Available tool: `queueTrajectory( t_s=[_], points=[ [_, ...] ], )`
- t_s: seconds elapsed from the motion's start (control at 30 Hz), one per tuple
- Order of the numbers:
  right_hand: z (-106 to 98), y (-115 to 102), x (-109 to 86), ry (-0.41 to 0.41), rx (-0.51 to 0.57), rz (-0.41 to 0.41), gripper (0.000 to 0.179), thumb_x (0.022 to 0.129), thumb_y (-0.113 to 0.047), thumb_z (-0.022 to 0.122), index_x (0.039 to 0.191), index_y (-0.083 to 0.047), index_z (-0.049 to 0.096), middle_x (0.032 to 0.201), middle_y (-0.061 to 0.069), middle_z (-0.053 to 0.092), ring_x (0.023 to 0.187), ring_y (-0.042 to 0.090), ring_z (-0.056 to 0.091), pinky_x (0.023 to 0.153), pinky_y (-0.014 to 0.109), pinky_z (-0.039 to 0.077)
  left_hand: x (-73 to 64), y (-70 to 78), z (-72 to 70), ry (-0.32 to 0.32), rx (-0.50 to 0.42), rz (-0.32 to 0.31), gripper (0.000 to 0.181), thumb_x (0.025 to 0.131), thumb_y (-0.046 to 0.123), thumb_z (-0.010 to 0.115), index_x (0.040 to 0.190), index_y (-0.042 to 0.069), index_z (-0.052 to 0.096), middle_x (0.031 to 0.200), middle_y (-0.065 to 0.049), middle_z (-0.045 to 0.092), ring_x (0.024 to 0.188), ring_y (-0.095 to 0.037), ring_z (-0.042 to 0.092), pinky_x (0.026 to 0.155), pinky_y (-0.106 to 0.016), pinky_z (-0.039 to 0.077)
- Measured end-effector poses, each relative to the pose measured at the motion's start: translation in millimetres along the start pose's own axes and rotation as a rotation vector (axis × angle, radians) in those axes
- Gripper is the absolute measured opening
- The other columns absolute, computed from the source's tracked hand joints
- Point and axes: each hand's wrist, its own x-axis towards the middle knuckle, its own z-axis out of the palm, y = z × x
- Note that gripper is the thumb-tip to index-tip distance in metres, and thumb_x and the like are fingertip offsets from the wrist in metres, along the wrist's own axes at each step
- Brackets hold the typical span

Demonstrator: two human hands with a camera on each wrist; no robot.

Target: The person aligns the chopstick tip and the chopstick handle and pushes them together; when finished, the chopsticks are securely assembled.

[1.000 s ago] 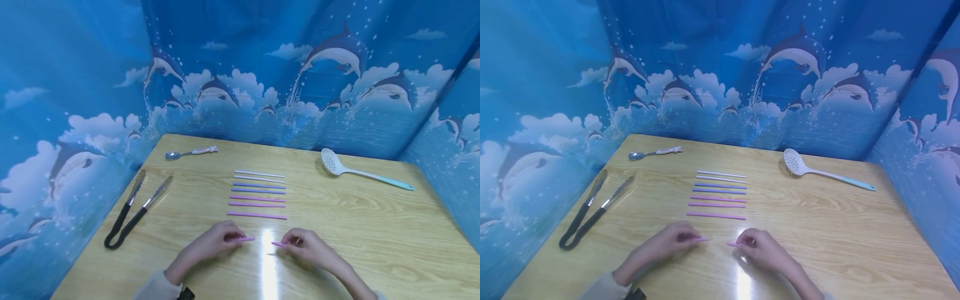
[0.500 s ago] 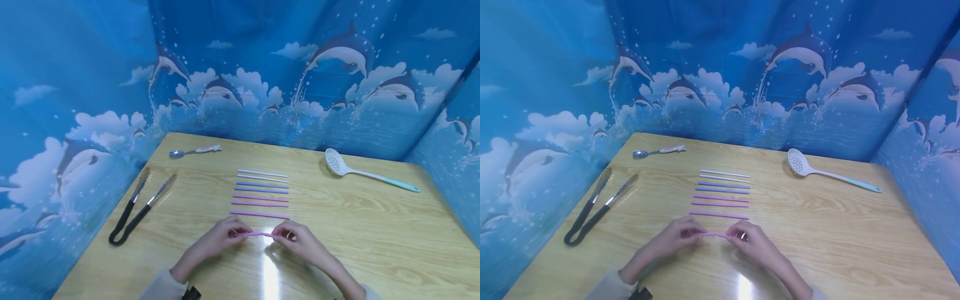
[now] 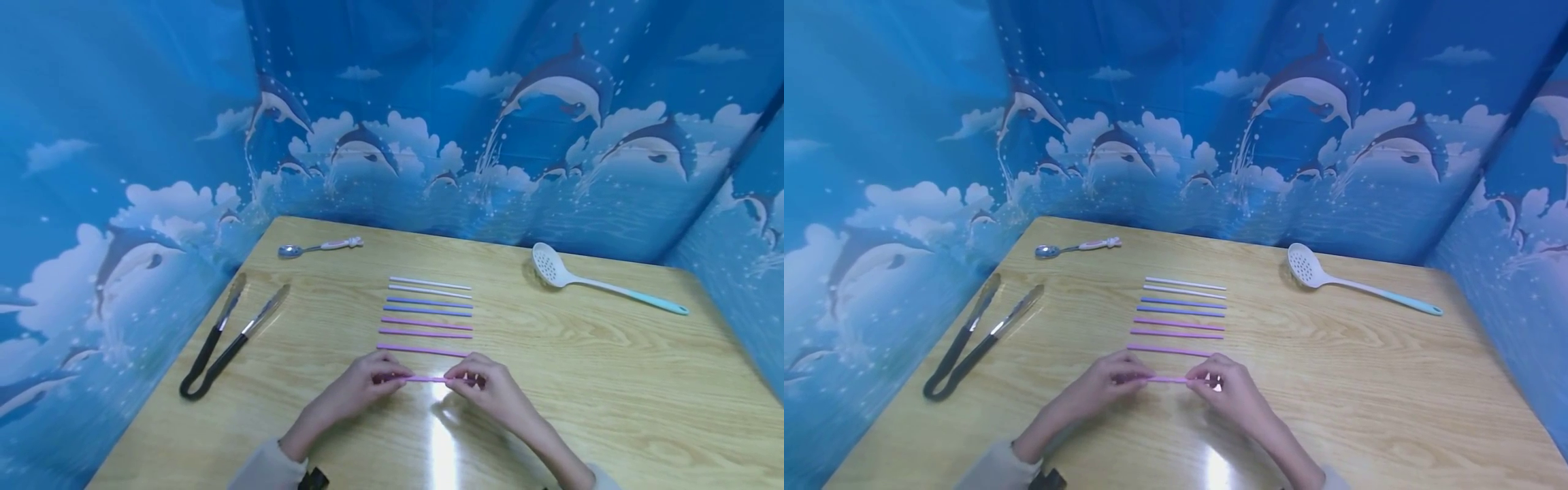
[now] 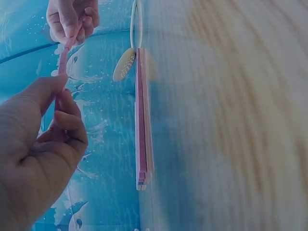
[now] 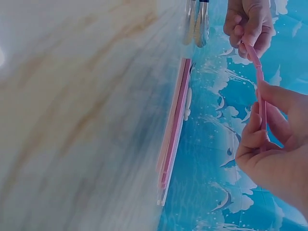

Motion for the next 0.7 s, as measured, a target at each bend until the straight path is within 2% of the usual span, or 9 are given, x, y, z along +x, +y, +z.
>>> queueTrajectory(
  t_s=[0.13, 0.33, 0.7],
  points=[
    [0.0, -1.1, 0.3, 0.012, -0.021, 0.003, 0.007, 0.079, -0.005, 0.074, 0.085, -0.008, 0.073, 0.078, -0.004, 0.063, 0.064, -0.001, 0.048, 0.053, 0.017, 0.046, 0.9, 0.0, 1.4, 0.013, -0.004, 0.044, 0.018, 0.090, 0.013, 0.063, 0.105, 0.005, 0.070, 0.094, -0.002, 0.061, 0.075, -0.001, 0.052, 0.065, -0.018, 0.051],
    [-0.4, -4.3, 1.9, 0.041, -0.030, -0.004, 0.010, 0.076, -0.002, 0.075, 0.084, -0.008, 0.073, 0.078, -0.005, 0.063, 0.065, -0.002, 0.048, 0.054, 0.018, 0.046, 3.5, 3.0, 3.3, 0.026, -0.023, 0.078, 0.017, 0.090, 0.009, 0.063, 0.103, 0.002, 0.069, 0.095, -0.004, 0.061, 0.082, -0.005, 0.056, 0.073, -0.018, 0.053],
    [0.5, -3.4, -5.5, 0.115, -0.042, -0.076, 0.015, 0.071, 0.002, 0.076, 0.082, -0.008, 0.072, 0.078, -0.006, 0.062, 0.066, -0.002, 0.048, 0.053, 0.018, 0.046, 3.4, 10.4, 7.5, 0.061, 0.041, 0.189, 0.016, 0.088, 0.005, 0.064, 0.102, 0.001, 0.070, 0.091, -0.004, 0.059, 0.077, -0.002, 0.050, 0.064, -0.016, 0.050]
  ],
)
